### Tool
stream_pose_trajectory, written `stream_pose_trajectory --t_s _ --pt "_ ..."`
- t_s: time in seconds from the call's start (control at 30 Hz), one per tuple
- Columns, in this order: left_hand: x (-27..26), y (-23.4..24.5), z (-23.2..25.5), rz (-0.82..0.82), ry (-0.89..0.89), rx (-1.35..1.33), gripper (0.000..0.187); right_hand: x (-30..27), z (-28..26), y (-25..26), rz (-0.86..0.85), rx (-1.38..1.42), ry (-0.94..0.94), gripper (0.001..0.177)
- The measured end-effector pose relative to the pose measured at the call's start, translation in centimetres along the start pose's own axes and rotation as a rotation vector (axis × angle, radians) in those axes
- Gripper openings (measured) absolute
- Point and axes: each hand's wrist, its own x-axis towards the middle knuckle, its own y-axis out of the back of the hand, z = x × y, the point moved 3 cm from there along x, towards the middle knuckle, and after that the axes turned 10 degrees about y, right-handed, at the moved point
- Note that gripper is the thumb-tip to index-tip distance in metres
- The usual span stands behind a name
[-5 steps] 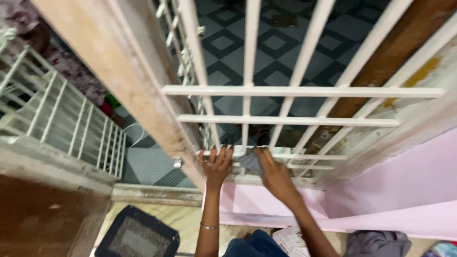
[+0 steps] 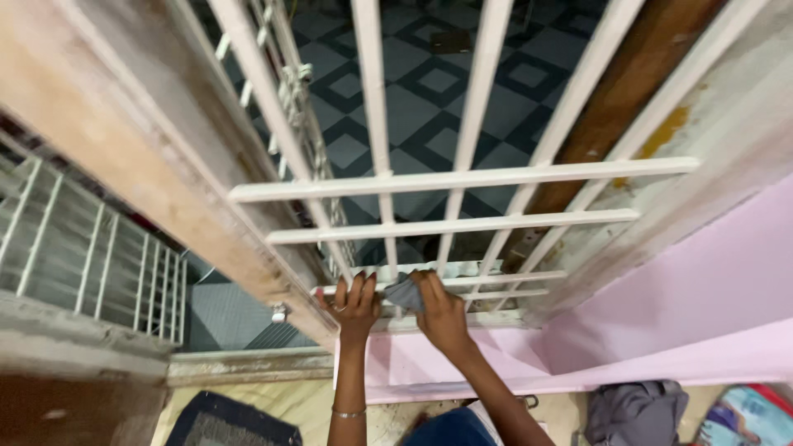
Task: The person wipes the bars and frame of a metal security grille using a cloth held in both hands.
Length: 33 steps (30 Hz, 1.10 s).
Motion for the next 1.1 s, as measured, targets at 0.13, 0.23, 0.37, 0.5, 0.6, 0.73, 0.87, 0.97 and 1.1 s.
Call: stream_pose_trajectory --t_s 0.13,0.23,0.37,0.5,0.6,0.73,0.87,0.97,1.1 --pt "-1.0 -0.6 0.7 -0.016 0.093 -0.041 0.035 -0.6 0.4 -0.4 0.076 0.044 -0.014 0.060" --pt "-1.1 -1.3 0.6 0.068 0.088 -0.068 0.033 -0.1 -0.1 0.2 0.107 0.053 0.035 0.062" --pt "-1.3 -1.9 0.5 0.066 0.093 -0.054 0.030 0.5 0.0 0.4 0.058 0.071 0.010 0.063" --pt "-1.7 -1.4 0.4 0.057 0.107 -0.065 0.028 0.2 -0.2 0.1 0.079 0.088 0.011 0.061" --pt "-1.4 -1.6 0.4 0.065 0.100 -0.078 0.028 0.4 -0.1 0.0 0.069 0.084 -0.015 0.061" --pt "-1.7 -1.9 0.5 0.081 0.079 -0.081 0.029 0.0 0.0 0.0 0.036 0.109 -0.054 0.057" --pt "-1.7 -1.8 0.9 0.092 0.098 -0.104 0.029 0.2 -0.1 -0.1 0.072 0.083 0.002 0.058" --pt "-1.5 -1.3 1.6 0.036 0.154 -0.109 0.030 0.2 -0.1 -0.2 0.061 0.073 0.012 0.061" --pt "-1.0 -0.7 2.7 0.022 0.225 -0.192 0.033 -0.1 -0.2 -0.4 0.044 0.047 -0.028 0.062"
